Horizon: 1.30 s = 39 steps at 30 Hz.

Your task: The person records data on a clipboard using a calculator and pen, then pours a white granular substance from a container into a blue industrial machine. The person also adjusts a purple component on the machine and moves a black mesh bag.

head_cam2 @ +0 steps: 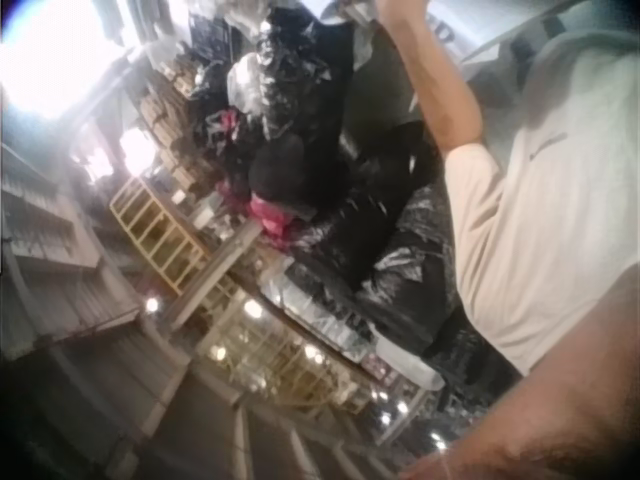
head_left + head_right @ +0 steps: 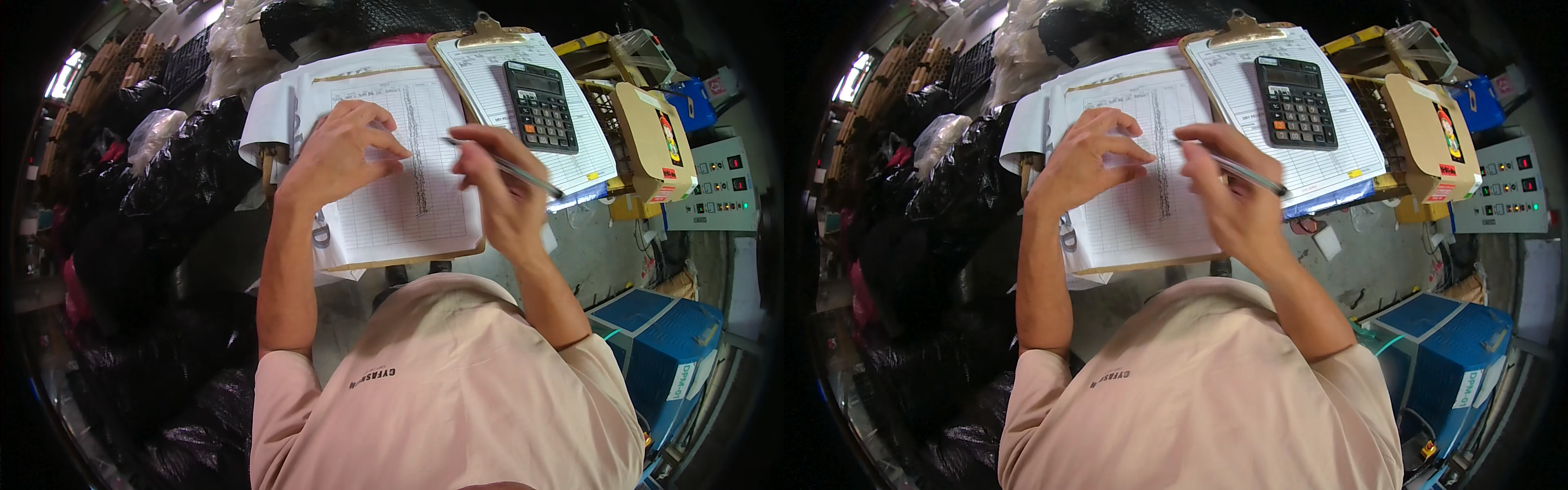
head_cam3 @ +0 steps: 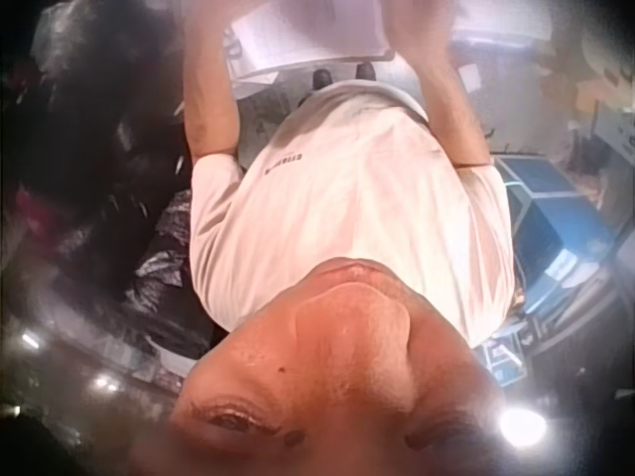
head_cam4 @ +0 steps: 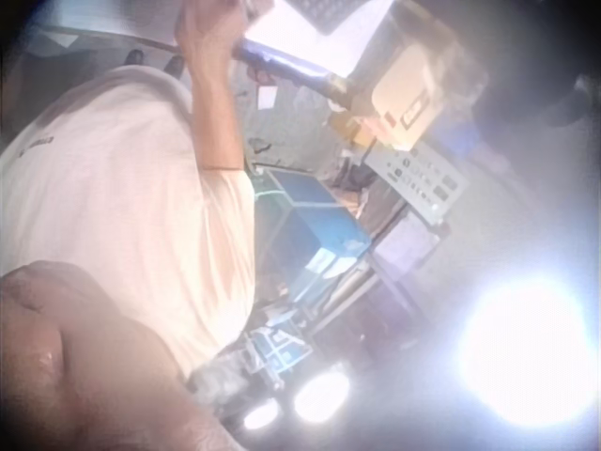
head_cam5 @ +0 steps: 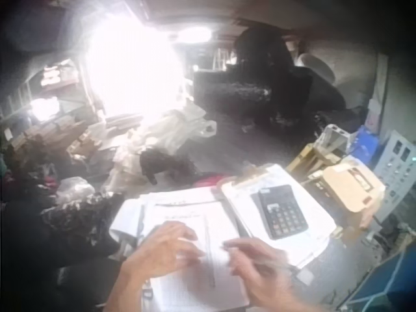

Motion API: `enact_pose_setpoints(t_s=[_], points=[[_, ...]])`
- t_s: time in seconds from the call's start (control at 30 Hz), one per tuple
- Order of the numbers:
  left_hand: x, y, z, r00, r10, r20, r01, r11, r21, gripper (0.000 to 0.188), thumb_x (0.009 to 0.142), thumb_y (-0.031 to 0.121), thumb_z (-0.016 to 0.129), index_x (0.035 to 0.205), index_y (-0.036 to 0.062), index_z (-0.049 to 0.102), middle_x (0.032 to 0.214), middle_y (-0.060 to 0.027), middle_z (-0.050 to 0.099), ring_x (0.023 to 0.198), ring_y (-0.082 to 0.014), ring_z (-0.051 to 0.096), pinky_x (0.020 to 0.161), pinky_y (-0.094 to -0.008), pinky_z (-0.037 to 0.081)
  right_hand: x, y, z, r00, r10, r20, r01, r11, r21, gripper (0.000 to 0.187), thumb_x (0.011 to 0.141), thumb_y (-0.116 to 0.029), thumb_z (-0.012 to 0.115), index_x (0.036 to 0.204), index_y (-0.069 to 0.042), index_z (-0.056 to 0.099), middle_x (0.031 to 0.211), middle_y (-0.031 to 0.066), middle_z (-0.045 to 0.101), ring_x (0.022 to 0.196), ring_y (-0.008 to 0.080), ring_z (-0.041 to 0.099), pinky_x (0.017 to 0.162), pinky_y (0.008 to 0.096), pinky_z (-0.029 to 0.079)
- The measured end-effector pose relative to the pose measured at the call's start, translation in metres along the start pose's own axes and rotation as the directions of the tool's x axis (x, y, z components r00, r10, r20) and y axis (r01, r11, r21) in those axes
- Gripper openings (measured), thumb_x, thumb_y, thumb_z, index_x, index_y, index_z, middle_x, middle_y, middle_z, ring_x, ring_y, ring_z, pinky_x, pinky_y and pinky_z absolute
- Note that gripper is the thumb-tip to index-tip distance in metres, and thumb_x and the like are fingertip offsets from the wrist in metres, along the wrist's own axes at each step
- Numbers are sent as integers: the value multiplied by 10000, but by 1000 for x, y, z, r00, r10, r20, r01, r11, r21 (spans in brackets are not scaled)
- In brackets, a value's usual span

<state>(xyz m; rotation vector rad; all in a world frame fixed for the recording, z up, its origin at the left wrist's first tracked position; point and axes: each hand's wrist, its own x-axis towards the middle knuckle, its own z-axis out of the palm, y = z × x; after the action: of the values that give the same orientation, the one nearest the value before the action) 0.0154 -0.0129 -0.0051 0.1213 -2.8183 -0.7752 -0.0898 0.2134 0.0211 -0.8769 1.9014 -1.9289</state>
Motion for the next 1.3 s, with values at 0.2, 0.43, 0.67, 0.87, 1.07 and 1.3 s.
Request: enact_pose_setpoints(t_s=[0.2, 0.43, 0.67, 0.87, 1.07, 1.3], points=[[-2, 1, 0, 997, 62, -45, -63, 998, -20, 192, 833, 151, 850, 1024, 130, 855, 1247, -42, 691, 1304, -299, 579, 1116, -421, 484, 33, 54, 31, 999, 4, -44, -16, 961, -277, 207, 940, -143, 795, 866, -5, 659, 776, 92, 720, 692, 130, 677, 636, 304, 535], [-7, -2, 4, 997, 32, -77, -36, 998, -52, 162, 845, 145, 836, 1002, 106, 840, 1258, -43, 693, 1320, -284, 577, 1130, -416, 483, 36, 69, 31, 993, -91, -77, 54, 917, -396, 315, 918, -112, 820, 750, -31, 565, 634, 31, 564, 598, 102, 480, 555, 316, 421], [-8, -1, 4, 997, 26, -72, -28, 999, -39, 170, 853, 148, 839, 1018, 110, 845, 1283, -31, 692, 1346, -263, 569, 1146, -410, 480, 36, 71, 32, 990, -101, -97, 54, 914, -403, 303, 916, -84, 803, 746, -38, 556, 621, 20, 558, 595, 94, 482, 553, 305, 420], [-8, 0, 4, 998, 0, -70, -3, 999, -44, 179, 853, 147, 839, 1027, 109, 849, 1287, -31, 693, 1348, -258, 572, 1145, -410, 483, 36, 67, 36, 980, -189, -60, 137, 864, -485, 296, 916, -80, 802, 748, -42, 561, 622, 17, 558, 593, 84, 485, 544, 303, 420], [-8, -1, 4, 998, 3, -67, -6, 999, -45, 181, 851, 141, 838, 1028, 104, 849, 1289, -36, 693, 1349, -261, 574, 1139, -410, 489, 35, 65, 35, 982, -185, -47, 141, 870, -473, 292, 924, -74, 796, 748, -44, 566, 624, 14, 562, 596, 80, 492, 543, 295, 421], [-8, -2, 2, 998, 16, -64, -19, 999, -47, 180, 850, 142, 837, 1023, 95, 844, 1291, -45, 692, 1344, -275, 575, 1136, -417, 488, 36, 68, 35, 981, -186, -47, 144, 876, -460, 294, 926, -74, 801, 751, -44, 567, 628, 11, 565, 596, 80, 491, 540, 294, 417]])
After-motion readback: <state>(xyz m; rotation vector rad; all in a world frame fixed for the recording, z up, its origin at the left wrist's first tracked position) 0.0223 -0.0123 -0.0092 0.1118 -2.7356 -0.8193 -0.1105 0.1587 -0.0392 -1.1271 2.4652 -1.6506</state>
